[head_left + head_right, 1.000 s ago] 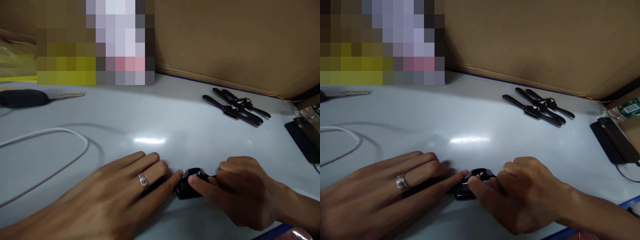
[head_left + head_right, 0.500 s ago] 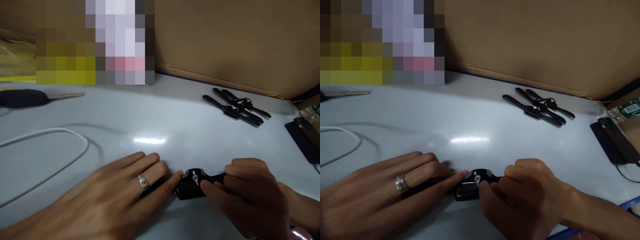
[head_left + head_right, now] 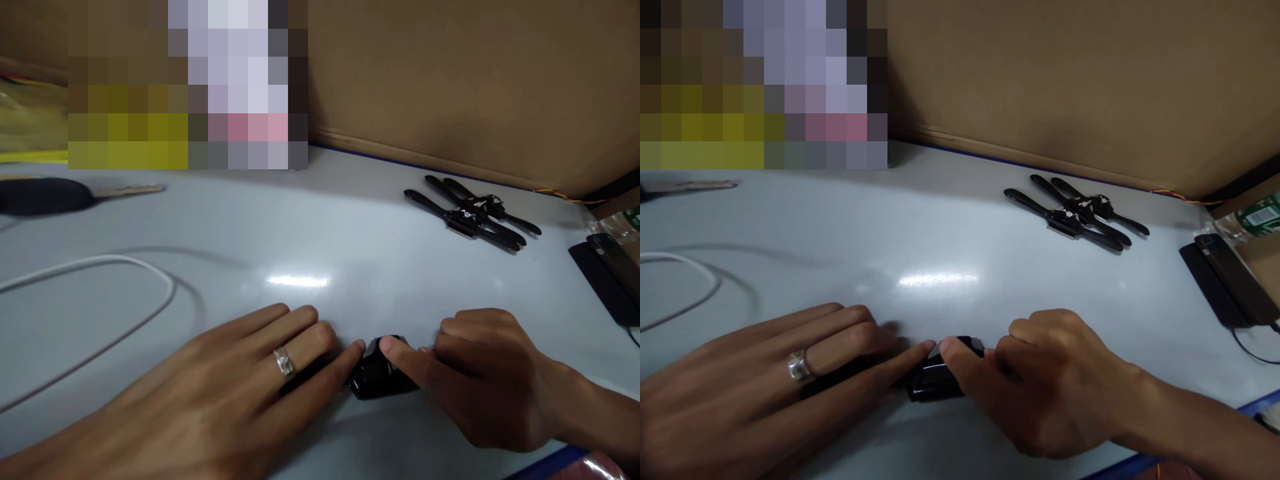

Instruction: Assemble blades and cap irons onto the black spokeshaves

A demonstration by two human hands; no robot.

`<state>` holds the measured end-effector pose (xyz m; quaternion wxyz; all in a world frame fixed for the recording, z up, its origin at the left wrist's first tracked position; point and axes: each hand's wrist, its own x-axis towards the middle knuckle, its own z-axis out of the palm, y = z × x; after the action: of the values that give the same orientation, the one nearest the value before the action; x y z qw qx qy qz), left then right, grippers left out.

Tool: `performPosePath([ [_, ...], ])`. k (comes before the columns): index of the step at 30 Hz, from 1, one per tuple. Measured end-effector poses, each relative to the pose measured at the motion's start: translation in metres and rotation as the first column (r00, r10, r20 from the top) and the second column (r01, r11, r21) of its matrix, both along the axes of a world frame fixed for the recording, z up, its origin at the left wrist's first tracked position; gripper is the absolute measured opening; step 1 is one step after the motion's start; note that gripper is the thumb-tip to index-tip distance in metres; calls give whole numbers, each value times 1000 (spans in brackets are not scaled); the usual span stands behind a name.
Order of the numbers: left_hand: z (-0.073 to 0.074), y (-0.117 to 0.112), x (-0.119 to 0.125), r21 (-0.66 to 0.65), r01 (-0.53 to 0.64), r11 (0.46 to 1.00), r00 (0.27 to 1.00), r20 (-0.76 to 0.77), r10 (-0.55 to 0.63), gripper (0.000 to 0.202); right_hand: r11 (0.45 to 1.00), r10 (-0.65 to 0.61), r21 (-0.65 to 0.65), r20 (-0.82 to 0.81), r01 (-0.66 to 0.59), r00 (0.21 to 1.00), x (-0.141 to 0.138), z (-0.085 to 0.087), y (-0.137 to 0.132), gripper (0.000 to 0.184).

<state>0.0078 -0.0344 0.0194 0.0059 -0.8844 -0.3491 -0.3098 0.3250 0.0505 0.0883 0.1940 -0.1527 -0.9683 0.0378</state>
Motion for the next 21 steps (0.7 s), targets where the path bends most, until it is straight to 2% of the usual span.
performPosePath([
  [4, 0, -1, 1, -7, -5, 1000, 1000, -13, 5, 50, 999, -39, -22, -78, 37, 996, -1, -1, 0, 48],
  [7, 1, 0, 4, 6, -9, 1000, 1000, -29, 9, 51, 999, -26, -41, -52, 24, 998, 0, -1, 0, 41],
  [10, 1, -1, 4, -2, -7, 1000, 1000, -27, 7, 51, 988, 13, -151, -65, -23, 998, 2, 0, 0, 31],
  [13, -2, -5, 2, -14, -31, 999, 999, -30, 30, 47, 954, 17, -293, -130, -54, 991, 5, -1, -1, 27],
  [15, -4, -6, 2, -3, -44, 999, 999, -26, 44, 44, 955, -8, -294, -156, -39, 988, 7, 2, 0, 27],
  [18, -5, -5, 6, 27, -81, 996, 997, -11, 81, 52, 968, 9, -251, -48, -21, 999, 7, 10, 5, 29],
  [21, -8, -3, 8, 32, -128, 991, 991, -21, 128, 61, 979, 53, -204, 125, -26, 991, 7, 18, 11, 45],
])
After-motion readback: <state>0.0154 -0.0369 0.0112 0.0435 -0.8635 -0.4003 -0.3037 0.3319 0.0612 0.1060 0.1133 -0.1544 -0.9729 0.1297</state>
